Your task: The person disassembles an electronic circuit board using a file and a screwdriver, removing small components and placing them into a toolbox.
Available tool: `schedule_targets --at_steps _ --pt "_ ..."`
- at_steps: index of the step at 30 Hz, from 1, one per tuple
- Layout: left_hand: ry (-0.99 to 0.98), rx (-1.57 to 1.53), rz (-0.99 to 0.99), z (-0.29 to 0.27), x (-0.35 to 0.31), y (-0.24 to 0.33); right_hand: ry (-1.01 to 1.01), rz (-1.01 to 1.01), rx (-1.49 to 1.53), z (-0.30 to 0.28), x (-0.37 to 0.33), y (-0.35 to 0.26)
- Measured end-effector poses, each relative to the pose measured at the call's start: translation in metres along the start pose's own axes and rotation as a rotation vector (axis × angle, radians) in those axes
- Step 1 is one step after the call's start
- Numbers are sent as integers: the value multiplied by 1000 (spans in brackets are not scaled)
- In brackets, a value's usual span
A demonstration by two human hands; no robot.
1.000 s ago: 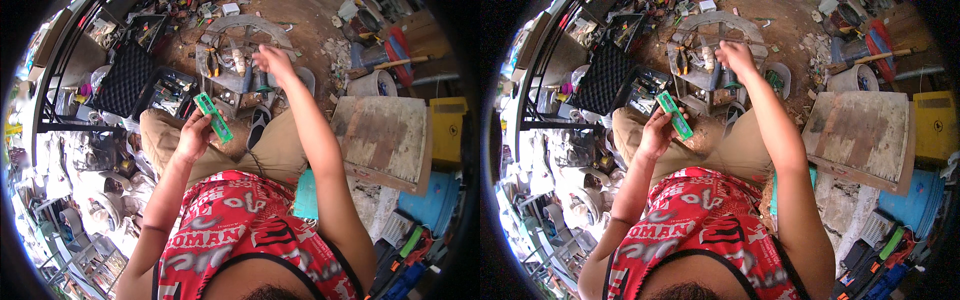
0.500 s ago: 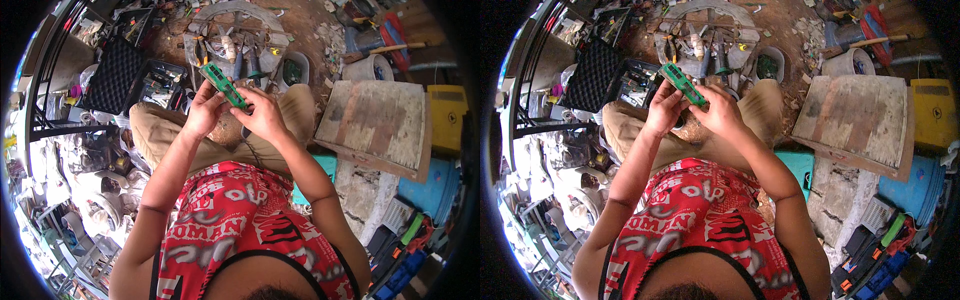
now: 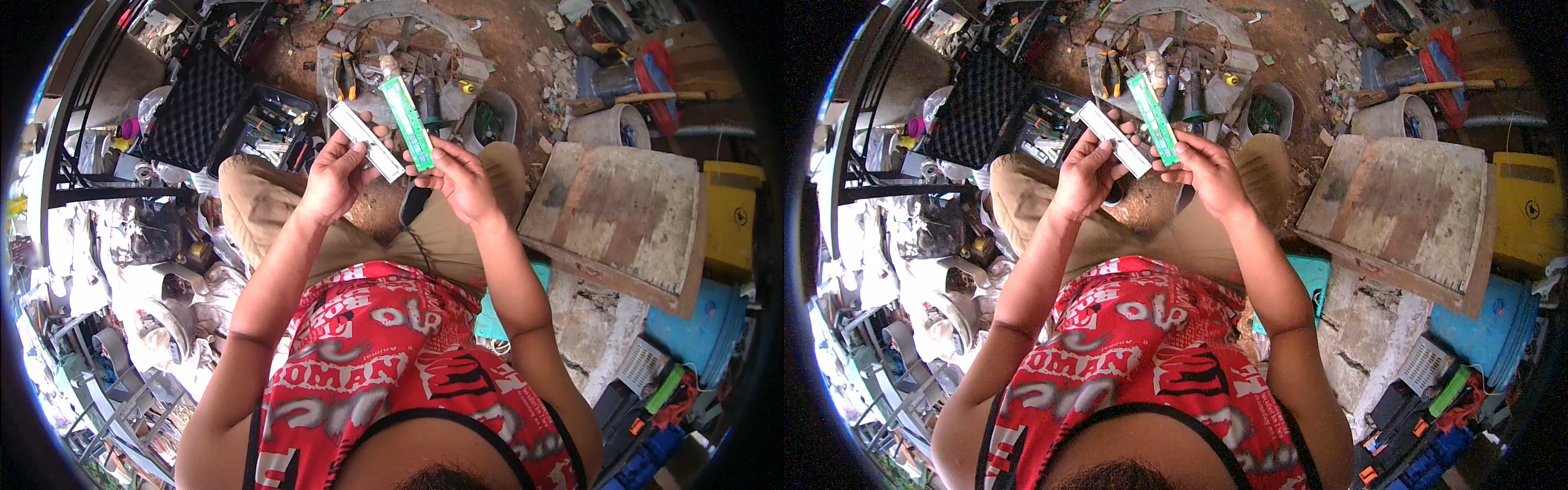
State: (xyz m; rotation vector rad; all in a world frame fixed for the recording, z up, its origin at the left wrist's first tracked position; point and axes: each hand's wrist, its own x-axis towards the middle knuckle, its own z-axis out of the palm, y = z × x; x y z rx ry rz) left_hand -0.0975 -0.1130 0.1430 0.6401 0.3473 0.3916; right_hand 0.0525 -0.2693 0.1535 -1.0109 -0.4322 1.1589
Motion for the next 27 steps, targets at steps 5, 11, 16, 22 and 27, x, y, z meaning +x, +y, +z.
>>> schedule_targets --at_steps 5,11,16,22,27 --pt "14 10 -18 6 0 1 -13 7 88 -9 -5 1" --pt "-2 17 -15 4 0 -1 -15 14 61 -9 -8 1" --pt "-12 11 -16 3 0 0 -6 8 76 -6 -8 0" --pt "22 49 35 0 1 -4 -16 7 78 -6 -10 0" --pt "25 91 56 -2 1 -6 -14 6 75 -7 -11 0"
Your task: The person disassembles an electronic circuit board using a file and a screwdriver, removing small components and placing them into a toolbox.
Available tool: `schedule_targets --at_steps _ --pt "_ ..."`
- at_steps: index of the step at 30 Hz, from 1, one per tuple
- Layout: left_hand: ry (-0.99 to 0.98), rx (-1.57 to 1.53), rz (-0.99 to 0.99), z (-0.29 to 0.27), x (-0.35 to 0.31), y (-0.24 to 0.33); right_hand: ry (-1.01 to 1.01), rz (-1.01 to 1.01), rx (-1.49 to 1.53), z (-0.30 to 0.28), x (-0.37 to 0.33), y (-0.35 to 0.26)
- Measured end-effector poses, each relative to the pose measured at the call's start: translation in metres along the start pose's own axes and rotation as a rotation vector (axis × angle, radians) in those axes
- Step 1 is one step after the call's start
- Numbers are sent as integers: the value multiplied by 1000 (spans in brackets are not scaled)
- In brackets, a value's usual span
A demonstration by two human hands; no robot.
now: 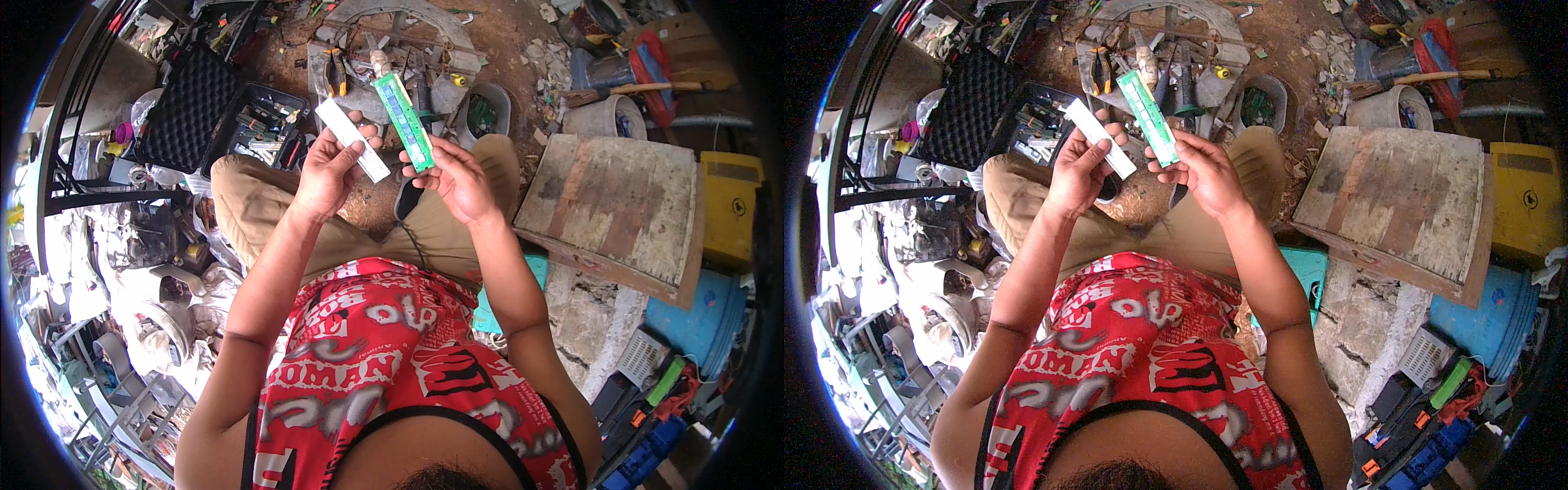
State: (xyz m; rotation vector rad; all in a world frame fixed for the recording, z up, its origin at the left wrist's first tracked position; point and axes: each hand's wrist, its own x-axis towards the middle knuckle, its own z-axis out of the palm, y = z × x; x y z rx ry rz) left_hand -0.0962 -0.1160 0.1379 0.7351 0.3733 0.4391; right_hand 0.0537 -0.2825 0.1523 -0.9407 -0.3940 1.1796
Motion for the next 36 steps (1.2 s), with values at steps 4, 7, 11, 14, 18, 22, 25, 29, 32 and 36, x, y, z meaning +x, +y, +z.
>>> schedule_targets --at_steps 4,7,11,14,18,22,25,29,32,36 --pt "14 -37 -14 2 -1 2 -23 3 -8 -2 -1 0" --pt "-3 -36 -10 2 -1 2 -8 -3 5 0 -1 1" --pt "-63 -91 -10 5 -2 2 -4 -10 7 -3 -3 2" --pt "-68 -129 -60 8 -3 7 -6 -16 12 -4 -4 2" --pt "-57 -147 -82 9 -4 7 -19 -14 1 -2 -4 0" --pt "-47 -98 -74 8 -4 5 -18 -13 2 -4 -4 2" --pt "-53 -108 -66 9 -4 5 -15 -13 8 -5 -5 2" --pt "-55 -121 -66 9 -2 5 -16 -13 7 -6 -4 1" --pt "-29 -112 -77 7 -3 5 -17 -11 12 -6 -4 1" --pt "-47 -66 -66 6 -1 5 1 -21 24 -9 -6 -1"
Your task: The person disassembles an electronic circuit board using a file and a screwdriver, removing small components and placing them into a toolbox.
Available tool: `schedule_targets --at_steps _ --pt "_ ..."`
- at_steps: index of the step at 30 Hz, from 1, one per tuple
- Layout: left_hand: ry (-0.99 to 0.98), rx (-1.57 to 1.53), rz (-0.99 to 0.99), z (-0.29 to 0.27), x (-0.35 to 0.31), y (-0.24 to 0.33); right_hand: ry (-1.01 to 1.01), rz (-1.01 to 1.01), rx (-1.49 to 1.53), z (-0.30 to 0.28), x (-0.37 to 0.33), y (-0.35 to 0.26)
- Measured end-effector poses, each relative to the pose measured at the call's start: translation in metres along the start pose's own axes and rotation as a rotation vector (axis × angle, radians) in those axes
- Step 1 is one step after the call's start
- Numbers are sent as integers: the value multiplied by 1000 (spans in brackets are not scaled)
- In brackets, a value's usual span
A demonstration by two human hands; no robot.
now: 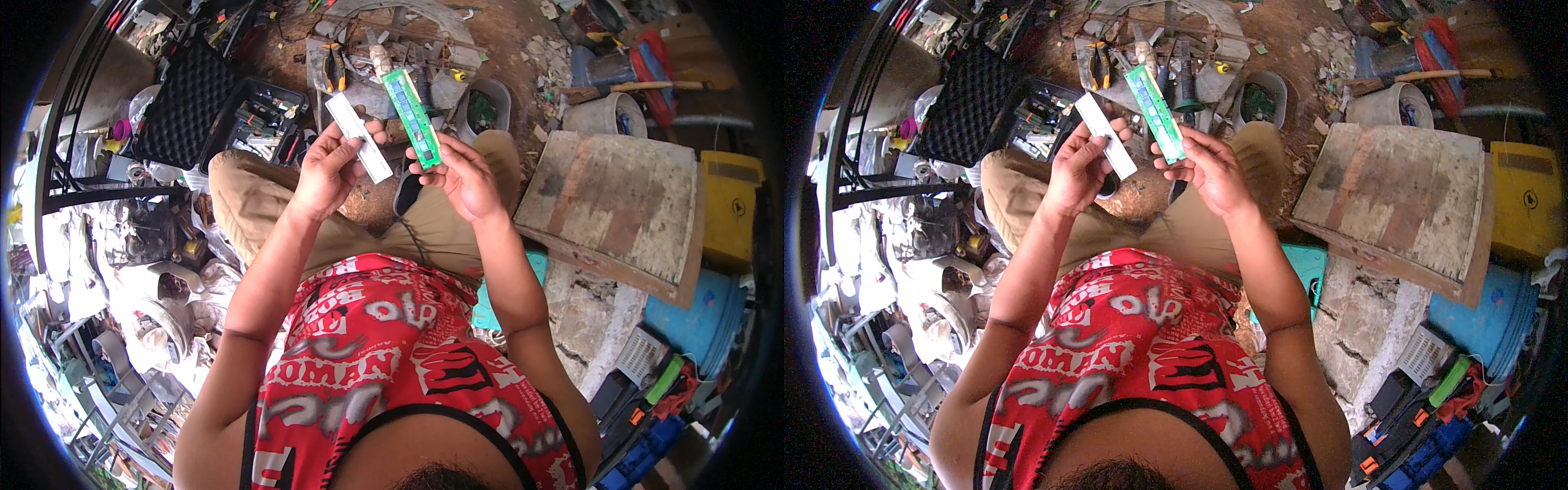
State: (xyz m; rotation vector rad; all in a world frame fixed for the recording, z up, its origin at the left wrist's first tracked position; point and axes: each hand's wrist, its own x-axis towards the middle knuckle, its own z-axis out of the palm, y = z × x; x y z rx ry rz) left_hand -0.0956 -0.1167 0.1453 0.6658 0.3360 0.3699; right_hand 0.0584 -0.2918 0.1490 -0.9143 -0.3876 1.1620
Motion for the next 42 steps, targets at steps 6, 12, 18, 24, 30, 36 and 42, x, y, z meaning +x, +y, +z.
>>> schedule_targets --at_steps 6,12,18,24,30,36,42 --pt "-19 -2 39 -4 -1 -1 16 3 -9 -1 0 1" --pt "16 30 -3 -5 2 -2 76 -91 -2 -19 -4 -21" --pt "76 99 -14 -17 -4 1 632 -383 -84 -124 -16 -73" --pt "59 89 -33 -25 -1 -9 974 203 -900 -302 -33 84" --pt "125 151 -45 -11 -6 0 346 636 -1955 -351 -7 146" --pt "160 207 -43 -21 -18 9 1311 299 -244 -316 61 74" --pt "103 172 -111 -6 2 -12 1130 194 -330 -327 12 78"
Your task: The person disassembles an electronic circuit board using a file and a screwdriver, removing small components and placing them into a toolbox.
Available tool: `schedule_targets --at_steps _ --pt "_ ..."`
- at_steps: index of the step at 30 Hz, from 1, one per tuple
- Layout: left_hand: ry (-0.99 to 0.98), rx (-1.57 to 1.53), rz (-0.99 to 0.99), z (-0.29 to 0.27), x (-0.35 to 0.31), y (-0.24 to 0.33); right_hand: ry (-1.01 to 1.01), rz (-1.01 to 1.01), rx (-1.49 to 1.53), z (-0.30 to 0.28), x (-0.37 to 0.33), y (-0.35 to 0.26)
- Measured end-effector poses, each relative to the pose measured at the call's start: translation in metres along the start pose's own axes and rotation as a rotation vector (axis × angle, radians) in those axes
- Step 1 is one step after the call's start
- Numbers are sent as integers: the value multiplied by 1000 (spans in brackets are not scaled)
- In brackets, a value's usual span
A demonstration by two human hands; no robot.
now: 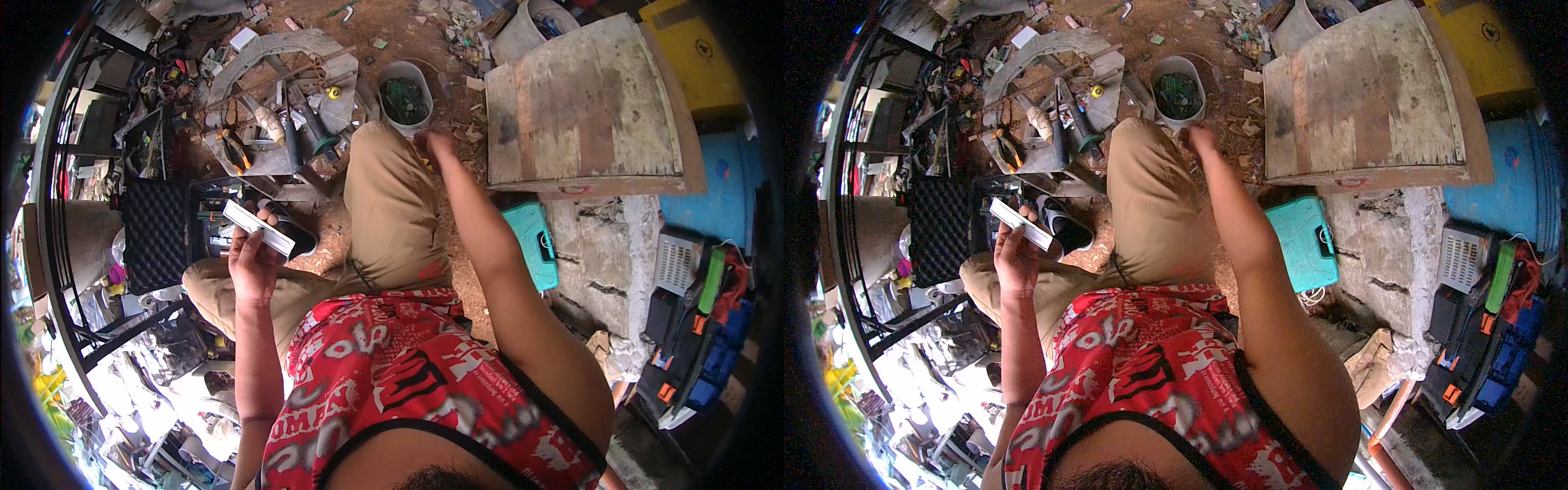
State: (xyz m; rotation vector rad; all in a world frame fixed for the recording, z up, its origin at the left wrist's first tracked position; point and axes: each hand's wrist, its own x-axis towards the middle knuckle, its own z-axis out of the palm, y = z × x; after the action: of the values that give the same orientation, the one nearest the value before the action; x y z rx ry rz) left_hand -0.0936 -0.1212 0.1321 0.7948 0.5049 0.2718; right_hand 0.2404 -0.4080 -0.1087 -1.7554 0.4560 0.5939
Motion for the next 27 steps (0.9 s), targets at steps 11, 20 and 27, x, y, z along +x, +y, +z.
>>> schedule_targets --at_steps 11,20,27 --pt "-44 -9 -23 19 28 11 -248 -903 -140 3 -293 -90" --pt "34 34 120 29 16 0 -801 -662 27 118 -318 -80" --pt "27 133 28 2 5 14 -884 -396 119 132 -312 -76"
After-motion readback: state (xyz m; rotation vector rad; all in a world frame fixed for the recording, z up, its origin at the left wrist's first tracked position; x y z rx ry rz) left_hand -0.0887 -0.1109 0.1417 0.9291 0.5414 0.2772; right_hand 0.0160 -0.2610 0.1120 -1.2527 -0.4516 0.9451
